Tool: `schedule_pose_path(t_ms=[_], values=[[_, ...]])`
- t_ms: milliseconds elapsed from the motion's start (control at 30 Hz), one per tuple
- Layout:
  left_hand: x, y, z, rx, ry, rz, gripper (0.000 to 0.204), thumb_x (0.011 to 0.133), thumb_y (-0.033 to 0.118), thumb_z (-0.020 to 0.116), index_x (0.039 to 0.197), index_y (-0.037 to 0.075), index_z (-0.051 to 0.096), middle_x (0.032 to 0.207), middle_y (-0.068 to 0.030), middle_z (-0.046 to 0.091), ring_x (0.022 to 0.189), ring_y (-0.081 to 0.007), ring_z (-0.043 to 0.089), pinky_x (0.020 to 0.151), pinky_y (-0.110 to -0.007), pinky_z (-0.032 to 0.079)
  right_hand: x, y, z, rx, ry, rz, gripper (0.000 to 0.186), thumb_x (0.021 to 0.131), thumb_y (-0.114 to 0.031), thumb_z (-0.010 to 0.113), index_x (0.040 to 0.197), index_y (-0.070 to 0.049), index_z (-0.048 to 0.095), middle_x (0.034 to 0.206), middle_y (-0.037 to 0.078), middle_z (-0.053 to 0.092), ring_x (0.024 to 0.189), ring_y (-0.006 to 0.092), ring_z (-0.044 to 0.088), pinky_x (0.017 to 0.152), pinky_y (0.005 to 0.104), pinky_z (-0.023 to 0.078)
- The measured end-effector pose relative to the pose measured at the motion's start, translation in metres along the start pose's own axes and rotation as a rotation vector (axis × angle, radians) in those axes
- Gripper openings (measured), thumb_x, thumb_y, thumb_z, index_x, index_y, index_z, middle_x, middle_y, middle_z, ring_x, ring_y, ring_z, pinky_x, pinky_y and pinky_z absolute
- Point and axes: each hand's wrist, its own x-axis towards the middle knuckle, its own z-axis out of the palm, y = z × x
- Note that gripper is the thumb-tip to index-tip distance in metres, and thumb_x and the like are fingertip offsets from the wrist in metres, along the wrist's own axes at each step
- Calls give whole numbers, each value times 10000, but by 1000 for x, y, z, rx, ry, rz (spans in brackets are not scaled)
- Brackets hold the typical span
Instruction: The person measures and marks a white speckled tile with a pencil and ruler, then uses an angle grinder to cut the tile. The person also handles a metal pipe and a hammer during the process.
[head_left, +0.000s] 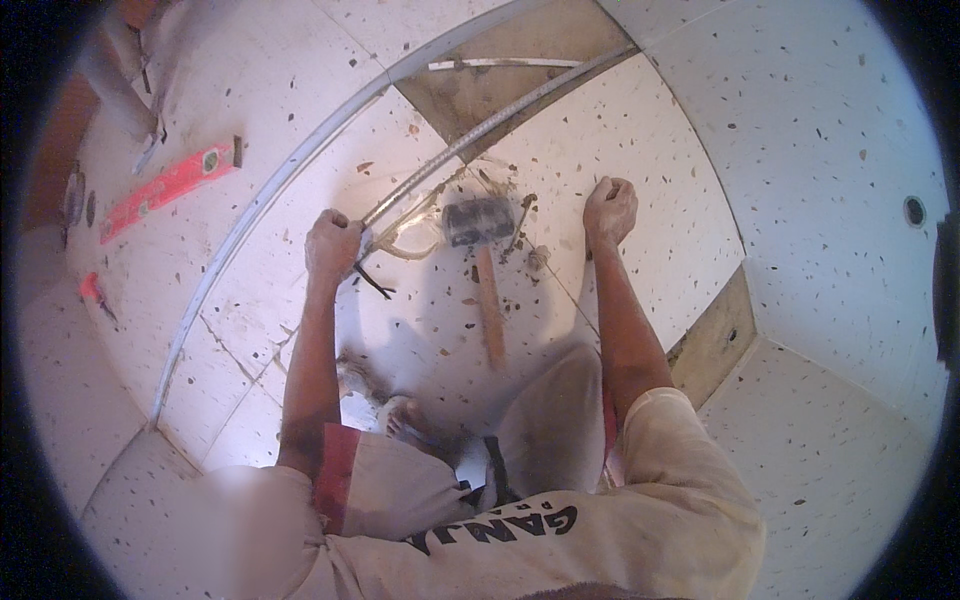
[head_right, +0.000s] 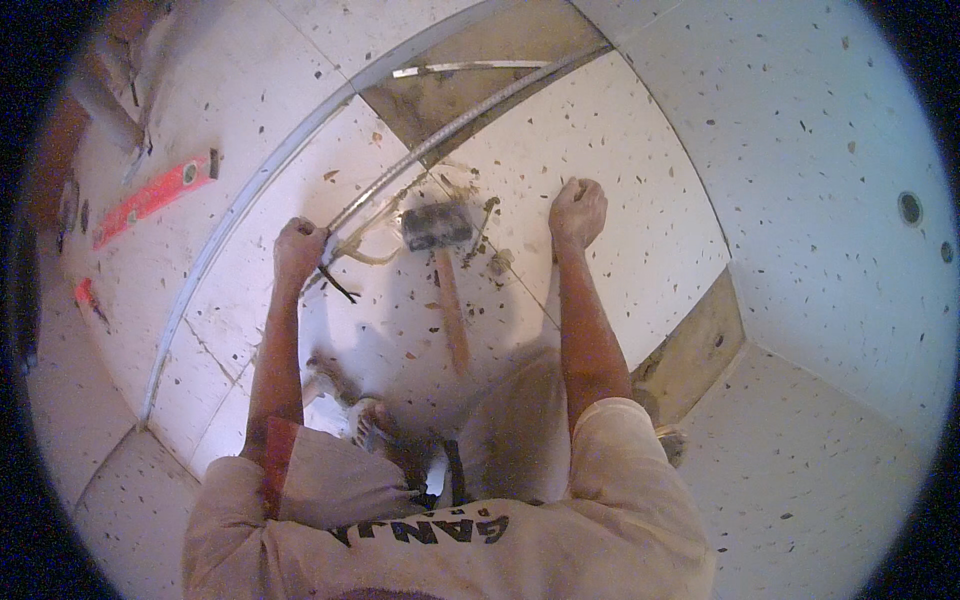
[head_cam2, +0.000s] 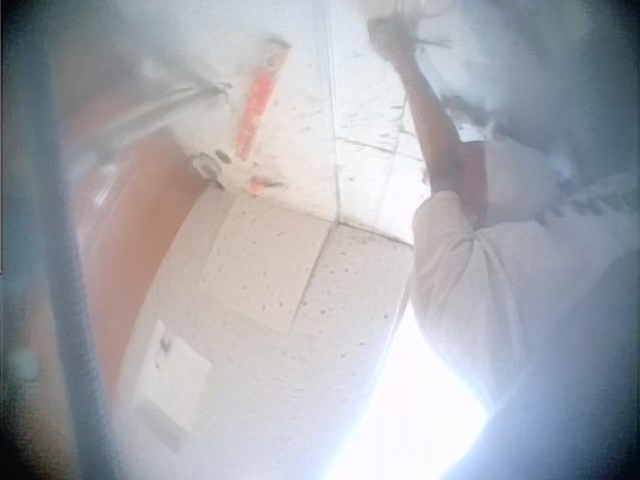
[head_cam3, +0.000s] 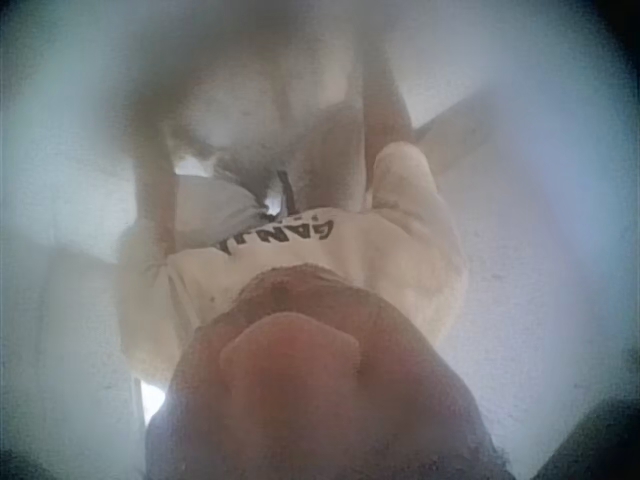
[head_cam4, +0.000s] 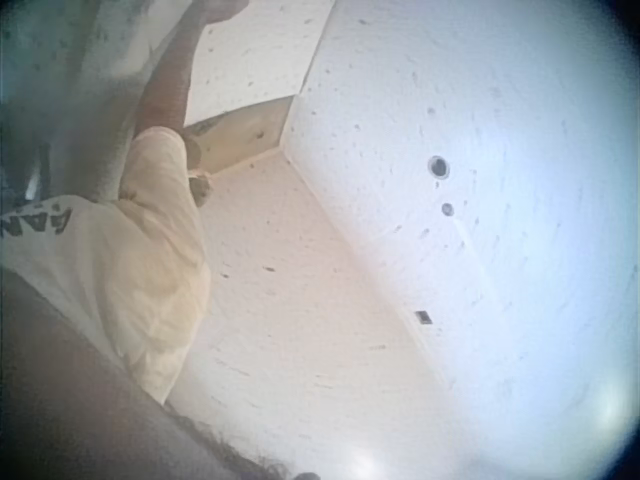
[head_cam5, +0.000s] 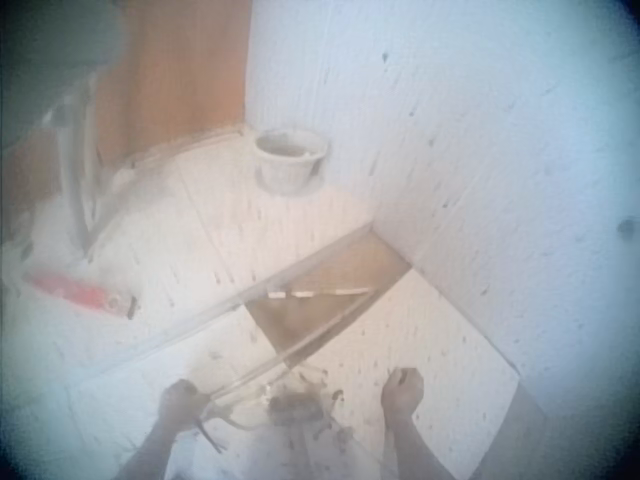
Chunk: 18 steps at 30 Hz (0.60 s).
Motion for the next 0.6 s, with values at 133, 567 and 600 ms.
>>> schedule_pose_path(t_ms=[133, 567, 600], values=[[-10, -6, -13, -26, 29, 40, 335, 805, 301, 640, 946, -2, 663, 933, -245, 702, 915, -409, 671, 843, -464, 517, 1, 1, -2, 35, 32, -59, 285, 926, -316, 573, 1033, -61, 641, 947, 135, 651, 948, 318, 604, 862, 453, 477], [-133, -25, -78, -441, -84, -9, 310, 783, 297, 698, 873, 3, 663, 753, -130, 684, 633, -209, 647, 608, -365, 541, -206, -87, -74, 947, -792, -398, 338, 999, -334, 521, 1098, -31, 631, 1060, 75, 647, 946, 157, 622, 833, 342, 514], [-150, -19, -87, -448, -128, 5, 288, 797, 291, 698, 871, 17, 652, 745, -104, 662, 614, -191, 627, 549, -354, 532, -228, -114, -105, 1018, -918, -278, 353, 1002, -344, 522, 1124, -29, 624, 1061, 68, 647, 936, 149, 622, 805, 336, 521]])
